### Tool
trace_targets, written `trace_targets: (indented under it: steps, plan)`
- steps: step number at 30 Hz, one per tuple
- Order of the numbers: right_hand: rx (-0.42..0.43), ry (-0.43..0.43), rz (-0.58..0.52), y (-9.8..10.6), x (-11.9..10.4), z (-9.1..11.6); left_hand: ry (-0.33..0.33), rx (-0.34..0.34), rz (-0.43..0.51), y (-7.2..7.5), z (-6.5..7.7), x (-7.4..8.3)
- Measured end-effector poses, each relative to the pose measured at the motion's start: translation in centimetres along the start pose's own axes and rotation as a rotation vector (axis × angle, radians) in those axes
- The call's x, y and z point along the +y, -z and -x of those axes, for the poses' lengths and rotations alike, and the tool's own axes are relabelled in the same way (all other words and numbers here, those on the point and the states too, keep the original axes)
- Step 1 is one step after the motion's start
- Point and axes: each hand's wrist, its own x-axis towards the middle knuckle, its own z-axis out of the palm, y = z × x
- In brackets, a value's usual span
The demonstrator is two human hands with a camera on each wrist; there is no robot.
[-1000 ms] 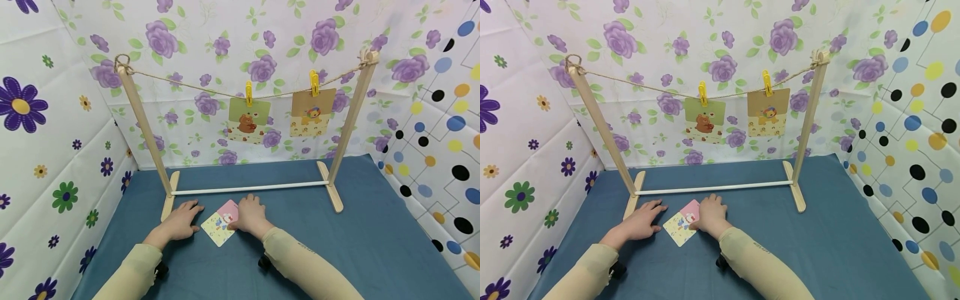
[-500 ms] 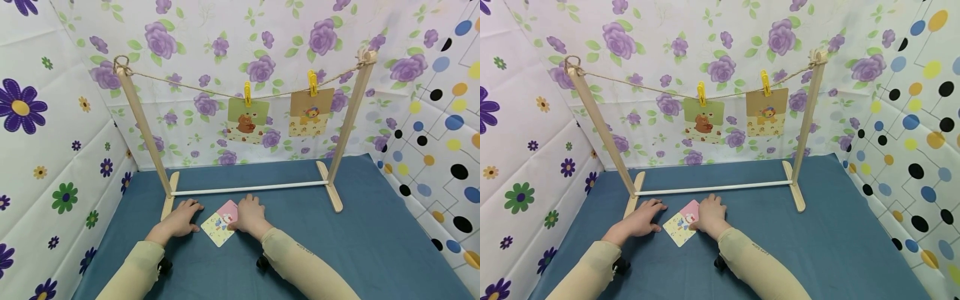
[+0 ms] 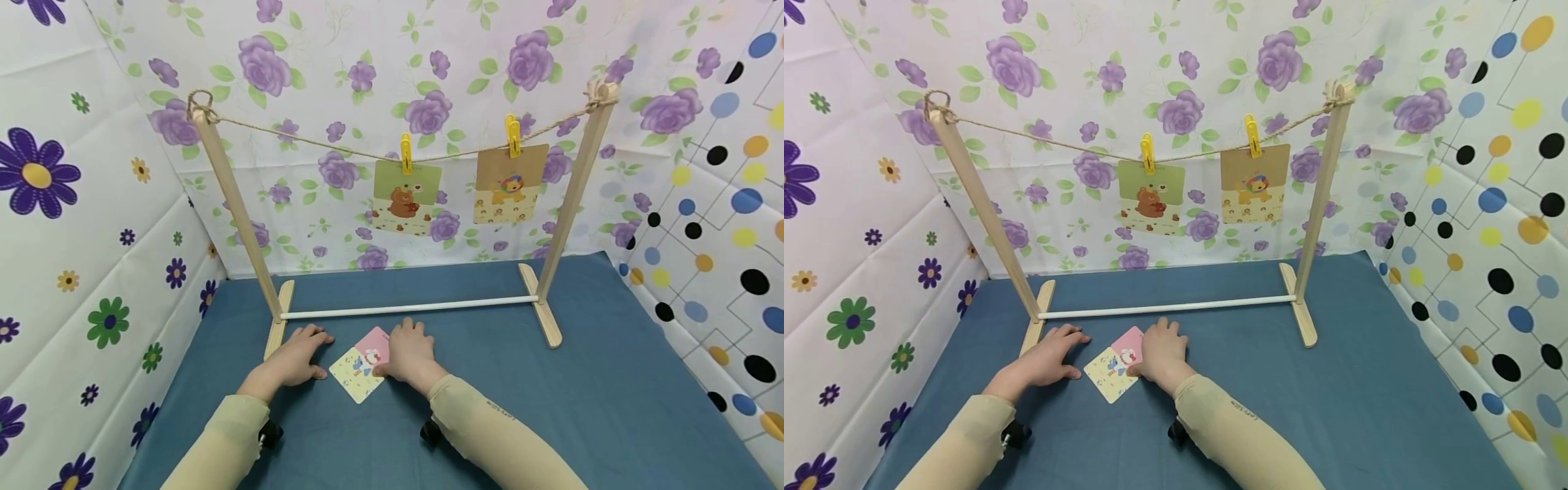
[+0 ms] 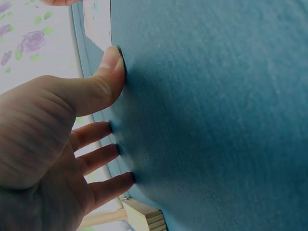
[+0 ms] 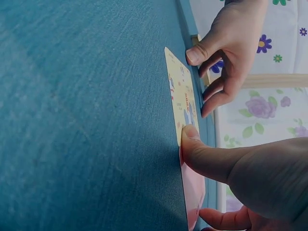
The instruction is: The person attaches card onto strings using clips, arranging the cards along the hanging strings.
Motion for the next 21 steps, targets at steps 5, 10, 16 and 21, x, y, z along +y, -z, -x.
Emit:
trace_targets:
  steps: [5,10,16,21]
  plan:
    - [0.010,0.010,0.006,-0.33,0.18,-0.12,0.004,-0.002,0.016,0.08,0.04,0.15]
    - [0.003,0.009,0.012,-0.09,0.33,-0.09,0.005,0.002,0.019,0.10,0.04,0.26]
    - [-0.001,0.006,-0.017,0.22,0.57,-0.08,0.002,0.006,0.017,0.08,0.00,0.12]
    - [0.009,0.008,-0.069,0.12,0.84,0.02,0.008,-0.001,0.016,0.00,0.07,0.02]
